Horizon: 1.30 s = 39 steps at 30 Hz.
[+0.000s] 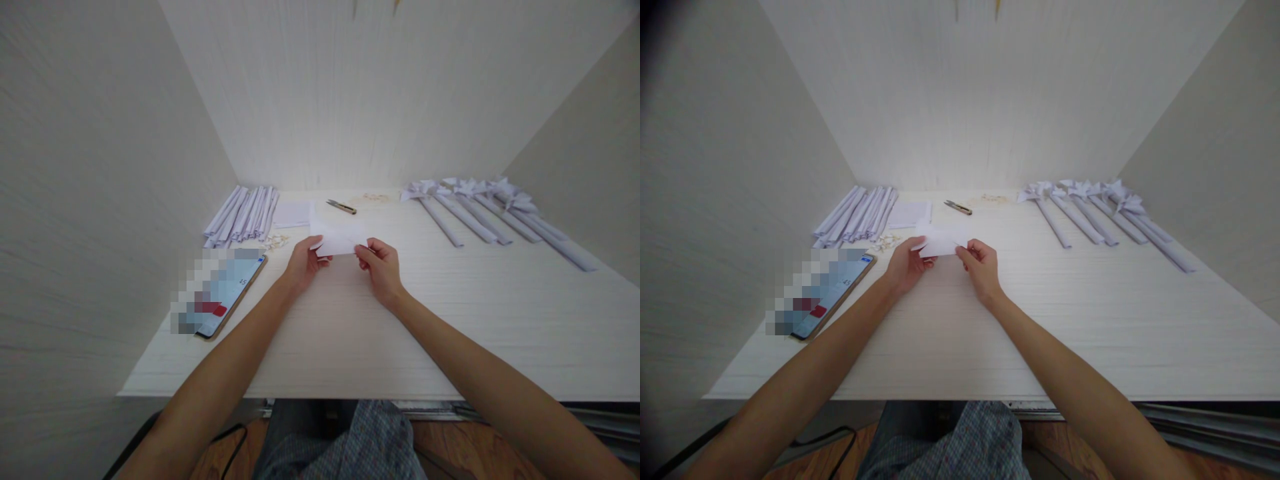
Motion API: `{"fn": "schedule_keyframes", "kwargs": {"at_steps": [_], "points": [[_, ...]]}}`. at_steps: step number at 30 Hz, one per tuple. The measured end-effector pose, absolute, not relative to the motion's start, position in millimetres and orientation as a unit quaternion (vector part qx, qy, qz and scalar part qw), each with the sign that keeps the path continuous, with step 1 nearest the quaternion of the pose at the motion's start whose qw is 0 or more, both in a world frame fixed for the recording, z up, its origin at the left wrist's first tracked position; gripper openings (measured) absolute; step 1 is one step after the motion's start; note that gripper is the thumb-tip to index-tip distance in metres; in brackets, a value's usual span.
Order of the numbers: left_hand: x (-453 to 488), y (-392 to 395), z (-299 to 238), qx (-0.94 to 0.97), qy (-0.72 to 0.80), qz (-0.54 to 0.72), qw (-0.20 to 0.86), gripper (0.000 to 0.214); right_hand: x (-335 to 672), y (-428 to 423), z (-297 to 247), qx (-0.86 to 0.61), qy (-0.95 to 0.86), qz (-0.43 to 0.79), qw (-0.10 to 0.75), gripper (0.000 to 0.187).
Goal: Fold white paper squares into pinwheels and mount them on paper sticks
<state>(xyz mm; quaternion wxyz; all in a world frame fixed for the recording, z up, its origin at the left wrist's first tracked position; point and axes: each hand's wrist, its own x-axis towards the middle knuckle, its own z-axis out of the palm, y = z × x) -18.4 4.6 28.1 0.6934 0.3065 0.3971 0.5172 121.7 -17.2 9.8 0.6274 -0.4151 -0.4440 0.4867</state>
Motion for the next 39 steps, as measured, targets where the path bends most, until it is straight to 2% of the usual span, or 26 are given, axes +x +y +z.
{"fn": "schedule_keyframes", "kwargs": {"at_steps": [10,15,18,23,28,31,39], "points": [[-11.4,-6.4,23.4,0.437,0.391,0.444,0.677,0.022,124.7,-14.1,13.4,-0.404,-0.332,0.506,0.686,0.019],[-6.9,-8.2,19.4,0.467,0.400,0.446,0.650,0.023,123.2,-14.7,9.7,-0.409,-0.401,0.507,0.645,0.029],[-5.6,-7.6,19.1,0.460,0.396,0.467,0.643,0.025,121.0,-15.9,7.2,-0.425,-0.451,0.500,0.605,0.027],[-6.5,-5.1,22.0,0.415,0.374,0.454,0.695,0.036,120.6,-16.5,6.3,-0.432,-0.459,0.495,0.599,0.028],[-4.6,-7.4,20.9,0.438,0.395,0.473,0.655,0.023,121.5,-15.7,5.8,-0.433,-0.456,0.497,0.599,0.028],[-2.7,-9.1,19.6,0.443,0.410,0.488,0.630,0.022,121.3,-15.5,6.8,-0.422,-0.442,0.508,0.607,0.029],[-3.4,-5.7,20.0,0.374,0.391,0.554,0.633,0.018,124.9,-16.9,19.3,-0.369,-0.345,0.620,0.600,0.029]]}}
